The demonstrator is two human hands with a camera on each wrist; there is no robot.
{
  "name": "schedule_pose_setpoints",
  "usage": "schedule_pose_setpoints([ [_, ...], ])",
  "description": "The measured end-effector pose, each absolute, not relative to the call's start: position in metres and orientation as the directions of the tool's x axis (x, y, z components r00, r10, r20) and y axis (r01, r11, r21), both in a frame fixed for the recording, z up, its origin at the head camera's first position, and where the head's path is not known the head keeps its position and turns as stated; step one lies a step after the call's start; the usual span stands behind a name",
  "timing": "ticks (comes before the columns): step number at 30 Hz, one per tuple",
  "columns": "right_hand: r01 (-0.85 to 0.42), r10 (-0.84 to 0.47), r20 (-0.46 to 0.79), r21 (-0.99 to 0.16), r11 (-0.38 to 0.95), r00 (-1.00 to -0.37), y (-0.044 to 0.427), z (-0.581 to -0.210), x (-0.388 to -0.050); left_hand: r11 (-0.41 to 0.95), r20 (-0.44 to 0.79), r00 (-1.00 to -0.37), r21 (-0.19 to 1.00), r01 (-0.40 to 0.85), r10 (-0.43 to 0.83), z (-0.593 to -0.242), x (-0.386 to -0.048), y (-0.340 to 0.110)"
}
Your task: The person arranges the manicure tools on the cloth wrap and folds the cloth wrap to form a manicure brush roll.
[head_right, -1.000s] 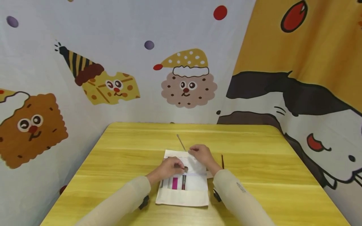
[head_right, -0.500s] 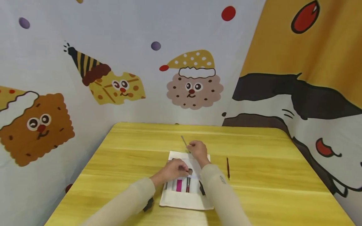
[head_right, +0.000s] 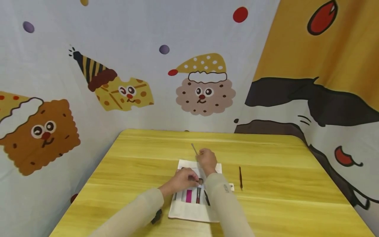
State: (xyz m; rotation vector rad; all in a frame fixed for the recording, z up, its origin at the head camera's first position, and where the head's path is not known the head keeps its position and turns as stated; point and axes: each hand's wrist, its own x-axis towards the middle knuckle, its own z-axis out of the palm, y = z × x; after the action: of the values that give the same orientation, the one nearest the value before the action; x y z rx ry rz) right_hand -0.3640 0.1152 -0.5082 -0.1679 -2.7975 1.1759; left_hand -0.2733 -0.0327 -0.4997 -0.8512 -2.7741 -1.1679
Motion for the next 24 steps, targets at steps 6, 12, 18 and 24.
schedule_pose_setpoints([
  [6, 0.066, 0.153, 0.066, -0.690, 0.721, -0.986, 0.1116, -0.5045, -0.3586, 0.576, 0.239, -0.841, 0.637, 0.513, 0.485, -0.5010, -0.2729, -0.0325],
  [12, 0.061, 0.151, 0.074, -0.683, 0.728, -0.986, 0.1120, -0.5058, -0.3594, 0.612, 0.158, -0.865, 0.647, 0.455, 0.477, -0.5035, -0.2757, -0.0307],
  [18, 0.039, 0.130, 0.085, -0.677, 0.735, -0.988, 0.1145, -0.5063, -0.3621, 0.623, 0.140, -0.871, 0.647, 0.440, 0.470, -0.5028, -0.2760, -0.0299],
  [24, 0.022, 0.110, 0.084, -0.685, 0.728, -0.990, 0.1151, -0.5030, -0.3616, 0.625, 0.146, -0.876, 0.647, 0.435, 0.459, -0.5012, -0.2748, -0.0295],
])
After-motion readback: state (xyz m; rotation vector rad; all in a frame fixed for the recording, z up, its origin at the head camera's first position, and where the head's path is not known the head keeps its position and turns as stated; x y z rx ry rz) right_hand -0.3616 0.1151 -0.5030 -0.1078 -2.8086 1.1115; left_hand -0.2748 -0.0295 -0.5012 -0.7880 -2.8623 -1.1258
